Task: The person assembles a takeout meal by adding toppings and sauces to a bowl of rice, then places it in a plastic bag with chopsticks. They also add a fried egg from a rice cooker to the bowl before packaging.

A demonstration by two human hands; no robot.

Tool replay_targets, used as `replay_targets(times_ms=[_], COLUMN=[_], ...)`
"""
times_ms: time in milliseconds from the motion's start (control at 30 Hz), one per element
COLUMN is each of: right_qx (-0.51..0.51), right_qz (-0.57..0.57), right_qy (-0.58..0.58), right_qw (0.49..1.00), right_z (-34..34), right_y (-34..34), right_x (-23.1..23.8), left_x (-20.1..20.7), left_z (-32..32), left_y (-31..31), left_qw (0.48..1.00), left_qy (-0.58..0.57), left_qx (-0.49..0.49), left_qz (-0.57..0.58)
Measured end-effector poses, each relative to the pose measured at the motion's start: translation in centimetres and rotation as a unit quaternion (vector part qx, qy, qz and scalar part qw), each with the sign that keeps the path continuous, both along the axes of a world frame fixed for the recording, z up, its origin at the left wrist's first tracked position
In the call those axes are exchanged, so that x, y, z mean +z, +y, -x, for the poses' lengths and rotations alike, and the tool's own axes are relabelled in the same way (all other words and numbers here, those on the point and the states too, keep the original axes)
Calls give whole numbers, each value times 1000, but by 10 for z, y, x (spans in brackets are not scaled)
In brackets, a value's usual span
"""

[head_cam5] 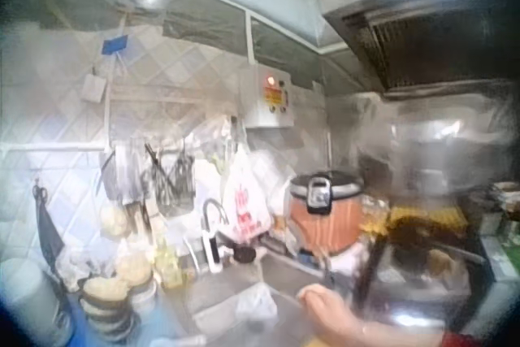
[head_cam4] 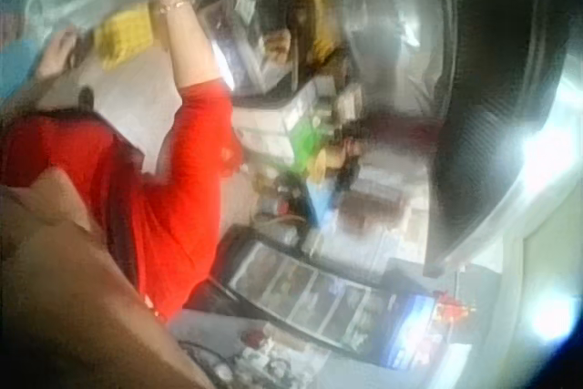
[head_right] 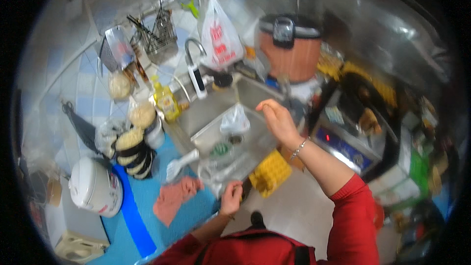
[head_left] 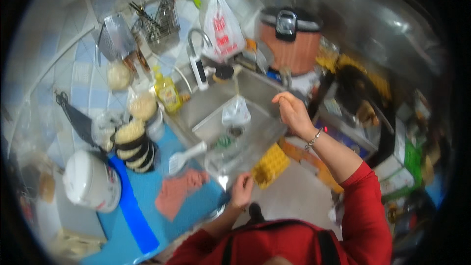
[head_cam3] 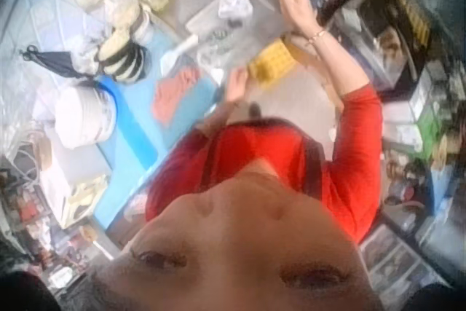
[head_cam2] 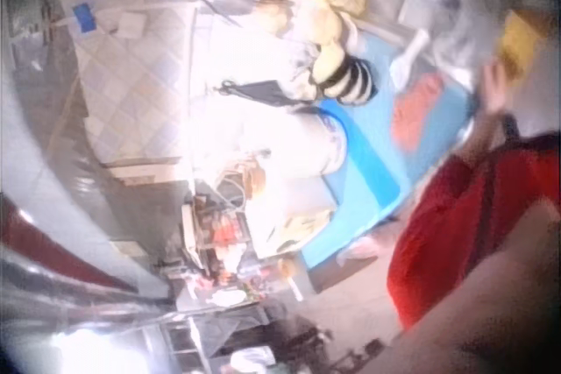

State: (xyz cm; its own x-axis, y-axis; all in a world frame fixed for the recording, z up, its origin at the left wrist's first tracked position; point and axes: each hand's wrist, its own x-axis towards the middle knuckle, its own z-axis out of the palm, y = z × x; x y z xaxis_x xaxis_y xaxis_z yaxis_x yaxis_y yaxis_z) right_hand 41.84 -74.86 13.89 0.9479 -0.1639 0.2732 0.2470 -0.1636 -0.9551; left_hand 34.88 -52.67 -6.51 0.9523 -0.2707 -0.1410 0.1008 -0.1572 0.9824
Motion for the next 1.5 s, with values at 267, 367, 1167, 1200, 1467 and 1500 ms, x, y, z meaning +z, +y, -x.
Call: replay_targets(times_ms=[267, 367, 1167, 1200, 1467, 1500], right_qx=[-54, -69, 191, 206, 51, 58], right_qz=[409, 535, 815, 791, 794, 811], right_qy=[-212, -235, -38, -33, -219, -247], right_qw=[886, 809, 545, 575, 565, 527], right_z=[-249, -339, -616, -616, -600, -600], right_y=[-50, -65, -32, -30, -30, -31], right_x=[39, 63, 163, 165, 140, 139], left_x=[-25, -27, -1, 10, 71, 74], left_z=[-90, -90, -111, -123, -373, -413], left_y=[-49, -57, -85, -91, -125, -128], left_qw=[877, 884, 809, 811, 934, 960], left_qy=[-323, -248, -183, -211, -200, -101], left_qx=[79, 96, 219, 232, 267, 261], left_qz=[-348, -384, -514, -494, -131, 4])
